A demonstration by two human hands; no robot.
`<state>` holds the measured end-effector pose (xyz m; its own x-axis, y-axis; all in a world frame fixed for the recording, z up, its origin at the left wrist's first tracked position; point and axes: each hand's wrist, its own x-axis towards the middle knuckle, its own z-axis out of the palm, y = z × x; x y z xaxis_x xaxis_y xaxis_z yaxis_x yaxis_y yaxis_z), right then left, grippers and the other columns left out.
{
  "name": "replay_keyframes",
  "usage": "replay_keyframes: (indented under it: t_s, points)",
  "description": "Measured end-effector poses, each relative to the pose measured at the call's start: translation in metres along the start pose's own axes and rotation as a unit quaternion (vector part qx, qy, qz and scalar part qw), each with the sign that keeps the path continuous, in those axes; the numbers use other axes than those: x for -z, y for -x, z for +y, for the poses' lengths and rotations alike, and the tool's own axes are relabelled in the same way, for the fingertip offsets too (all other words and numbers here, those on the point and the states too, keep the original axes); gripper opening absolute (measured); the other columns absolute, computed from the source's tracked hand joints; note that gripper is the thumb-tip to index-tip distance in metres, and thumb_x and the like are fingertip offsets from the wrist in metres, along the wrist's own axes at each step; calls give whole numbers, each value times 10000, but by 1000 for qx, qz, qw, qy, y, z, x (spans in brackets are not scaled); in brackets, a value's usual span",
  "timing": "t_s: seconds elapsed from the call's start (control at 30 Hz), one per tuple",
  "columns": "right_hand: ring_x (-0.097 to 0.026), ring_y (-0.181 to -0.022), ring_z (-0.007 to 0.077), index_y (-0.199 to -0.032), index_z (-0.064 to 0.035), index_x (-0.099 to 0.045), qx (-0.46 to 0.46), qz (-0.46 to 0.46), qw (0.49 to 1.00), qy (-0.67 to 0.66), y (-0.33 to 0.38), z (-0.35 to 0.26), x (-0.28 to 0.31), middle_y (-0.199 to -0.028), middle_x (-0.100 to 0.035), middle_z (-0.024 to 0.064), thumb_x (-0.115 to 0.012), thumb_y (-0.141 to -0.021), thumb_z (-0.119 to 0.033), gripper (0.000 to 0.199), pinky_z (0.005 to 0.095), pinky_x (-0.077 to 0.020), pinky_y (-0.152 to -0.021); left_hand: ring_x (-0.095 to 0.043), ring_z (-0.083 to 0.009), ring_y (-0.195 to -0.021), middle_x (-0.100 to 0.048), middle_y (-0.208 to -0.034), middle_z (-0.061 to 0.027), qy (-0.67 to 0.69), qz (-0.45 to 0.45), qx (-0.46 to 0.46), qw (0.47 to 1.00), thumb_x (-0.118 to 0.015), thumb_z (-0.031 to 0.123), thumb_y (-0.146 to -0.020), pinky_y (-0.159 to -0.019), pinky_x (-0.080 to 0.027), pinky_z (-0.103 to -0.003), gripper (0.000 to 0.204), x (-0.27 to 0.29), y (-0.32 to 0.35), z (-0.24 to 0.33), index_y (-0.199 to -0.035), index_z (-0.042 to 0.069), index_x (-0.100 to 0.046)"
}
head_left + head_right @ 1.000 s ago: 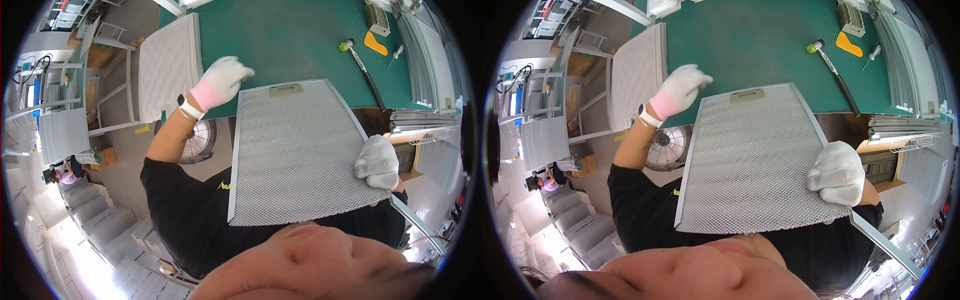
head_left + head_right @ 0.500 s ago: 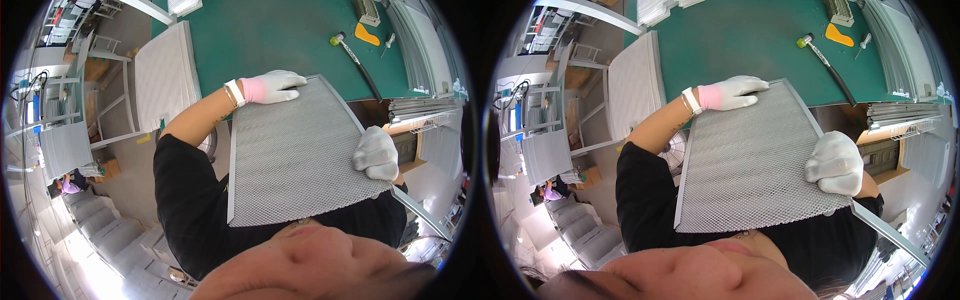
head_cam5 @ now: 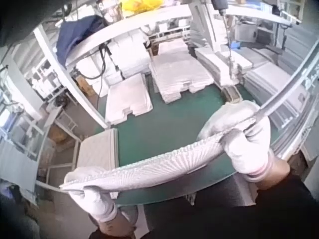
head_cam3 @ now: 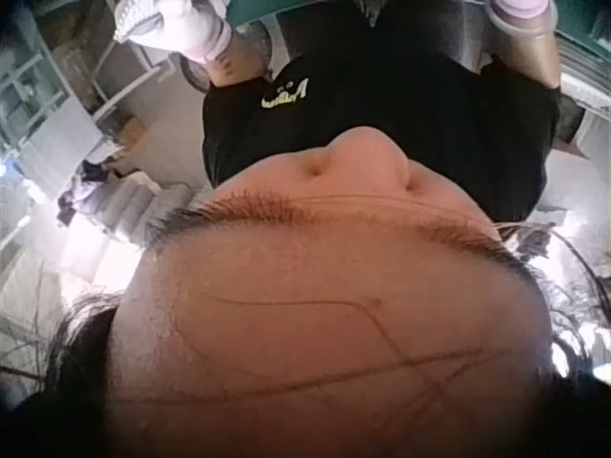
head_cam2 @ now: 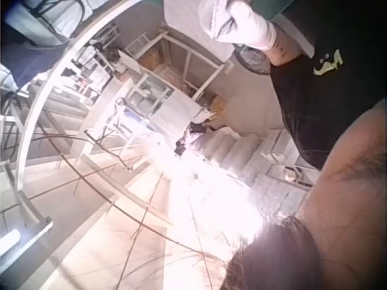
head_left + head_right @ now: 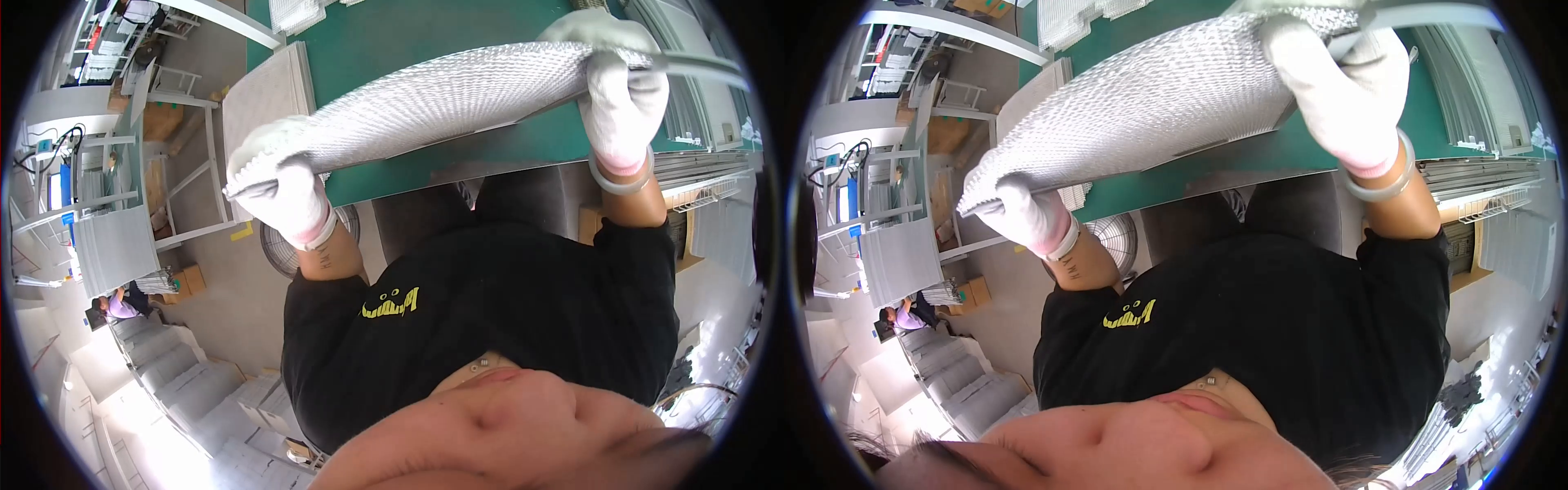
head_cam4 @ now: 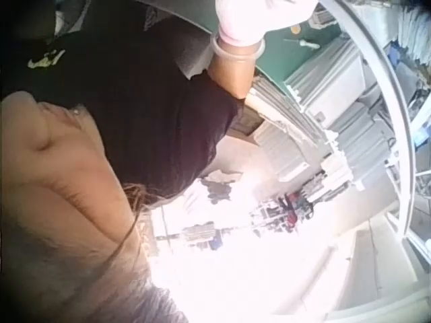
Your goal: Assembling metal mesh filters by attaching frames and hardware components using an electric drill and manual placement.
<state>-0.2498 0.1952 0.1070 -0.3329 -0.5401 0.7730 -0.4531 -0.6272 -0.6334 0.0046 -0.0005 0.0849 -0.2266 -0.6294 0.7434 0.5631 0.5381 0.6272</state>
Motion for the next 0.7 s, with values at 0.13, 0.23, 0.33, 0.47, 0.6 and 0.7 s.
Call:
replay_keyframes:
  t_s: [0.13,0.23,0.33,0.47,0.6,0.7]
  points:
    - [-607,-862,266,-1059,28,-592,-69,97,991,54,23,18,22,-930,-632,192,-593,-1003,-307,340,365,-512,-778,-678,-299,-755,-673,-833,-185,20,-118,-41,992,-690,51,-827,-685,-549,-375,175,-22,-5,4,-977,-26,-645]
    - [-593,-841,256,-1056,18,-592,-29,90,995,31,17,16,16,-907,-619,178,-602,-998,-322,345,357,-502,-747,-648,-259,-674,-656,-795,-151,34,-132,-26,990,-684,92,-873,-625,-533,-385,140,-21,-5,2,-941,-4,-608]
    - [-576,-768,246,-1048,-1,-590,-22,60,998,18,11,11,7,-855,-603,147,-580,-1007,-332,333,359,-482,-693,-620,-222,-604,-638,-753,-115,-1,-136,-35,990,-690,194,-926,-578,-520,-398,216,-23,-4,8,-903,16,-570]
    - [-490,-585,207,-901,-28,-570,19,35,999,-22,13,-1,-1,-686,-540,103,-534,-1007,-411,400,339,-355,-511,-621,-245,-594,-639,-740,-122,6,-178,-83,980,-715,282,-918,-568,-526,-405,304,-19,-3,10,-914,12,-576]
    - [-456,-528,189,-702,-73,-416,28,43,999,4,13,-4,-4,-610,-475,54,-544,-1001,-422,477,323,-309,-474,-620,-254,-588,-637,-726,-131,-28,-142,-80,986,-712,273,-924,-591,-541,-407,287,-14,9,-3,-927,21,-575]
    - [-505,-599,174,-679,-108,-377,-7,-16,1000,18,24,-18,1,-689,-520,39,-521,-1013,-391,461,309,-359,-511,-671,-301,-760,-679,-887,-172,124,-347,-25,929,-657,301,-956,-682,-560,-436,305,26,35,-50,-1010,4,-618]
